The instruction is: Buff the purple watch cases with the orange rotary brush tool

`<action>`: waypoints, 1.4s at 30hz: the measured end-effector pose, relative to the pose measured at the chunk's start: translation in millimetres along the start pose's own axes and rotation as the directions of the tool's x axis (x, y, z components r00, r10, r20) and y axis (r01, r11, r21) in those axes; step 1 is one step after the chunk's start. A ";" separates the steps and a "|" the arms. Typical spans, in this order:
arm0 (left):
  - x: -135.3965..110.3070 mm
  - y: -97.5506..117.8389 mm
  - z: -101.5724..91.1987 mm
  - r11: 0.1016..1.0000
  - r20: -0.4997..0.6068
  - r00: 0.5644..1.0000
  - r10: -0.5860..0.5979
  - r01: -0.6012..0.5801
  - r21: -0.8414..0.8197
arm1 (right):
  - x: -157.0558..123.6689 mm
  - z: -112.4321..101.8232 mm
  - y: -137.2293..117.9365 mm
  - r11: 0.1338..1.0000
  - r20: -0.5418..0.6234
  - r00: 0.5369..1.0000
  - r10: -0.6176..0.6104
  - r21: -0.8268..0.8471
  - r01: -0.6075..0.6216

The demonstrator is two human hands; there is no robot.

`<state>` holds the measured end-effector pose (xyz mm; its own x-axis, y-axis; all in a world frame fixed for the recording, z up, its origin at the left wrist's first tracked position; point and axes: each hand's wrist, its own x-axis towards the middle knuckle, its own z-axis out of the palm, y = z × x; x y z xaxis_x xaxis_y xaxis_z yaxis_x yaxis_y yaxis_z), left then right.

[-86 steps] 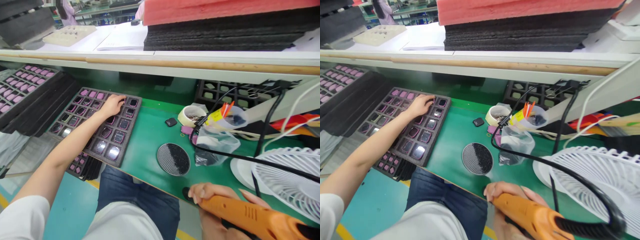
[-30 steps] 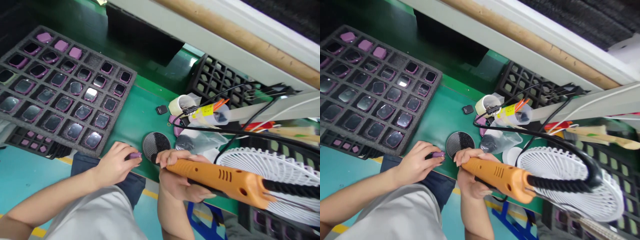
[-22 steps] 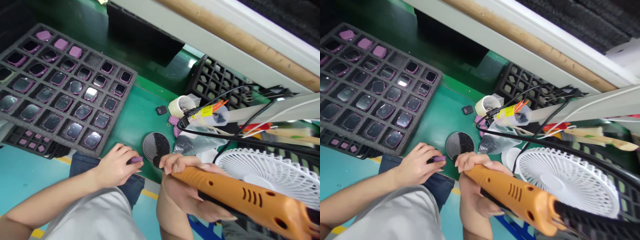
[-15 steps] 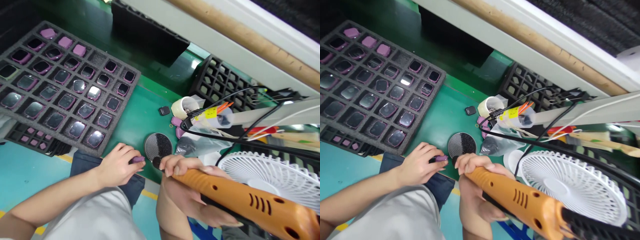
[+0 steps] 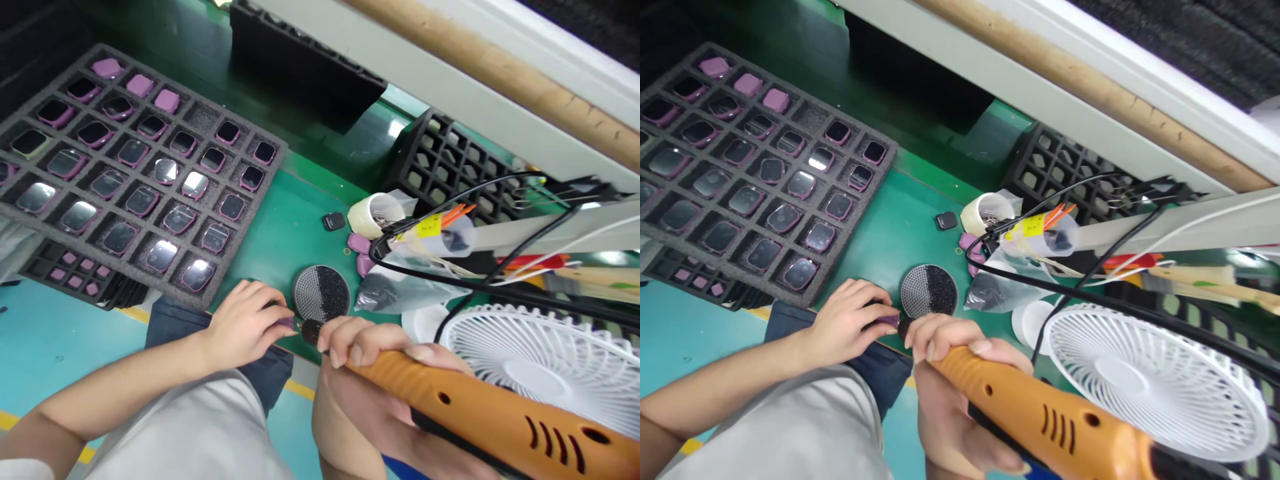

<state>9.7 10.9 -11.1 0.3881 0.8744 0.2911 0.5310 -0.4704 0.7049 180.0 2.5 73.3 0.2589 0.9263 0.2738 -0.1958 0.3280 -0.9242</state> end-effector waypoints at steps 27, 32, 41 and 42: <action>-1.2 -1.5 0.3 0.999 -0.040 0.999 0.023 -0.024 -0.035 | -4.7 1.4 1.4 1.000 -0.016 1.000 -0.008 0.023 0.009; 0.6 -0.4 -0.2 0.998 -0.065 0.997 0.031 -0.035 -0.051 | -5.9 -1.7 2.0 0.999 -0.012 1.000 0.004 0.049 -0.003; -1.0 -1.3 0.5 0.999 -0.066 0.997 0.029 -0.032 -0.041 | -6.8 -1.8 5.5 0.997 -0.011 1.000 -0.002 0.078 0.003; -1.0 -1.3 0.7 0.999 -0.068 0.997 0.030 -0.033 -0.041 | -6.6 -1.7 6.1 0.997 -0.008 1.000 -0.002 0.078 0.003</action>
<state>9.2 10.6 -12.8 0.3519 0.8659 0.3555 0.4869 -0.4937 0.7205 178.7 -2.0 65.4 0.2670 0.9241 0.2735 -0.2685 0.3439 -0.8998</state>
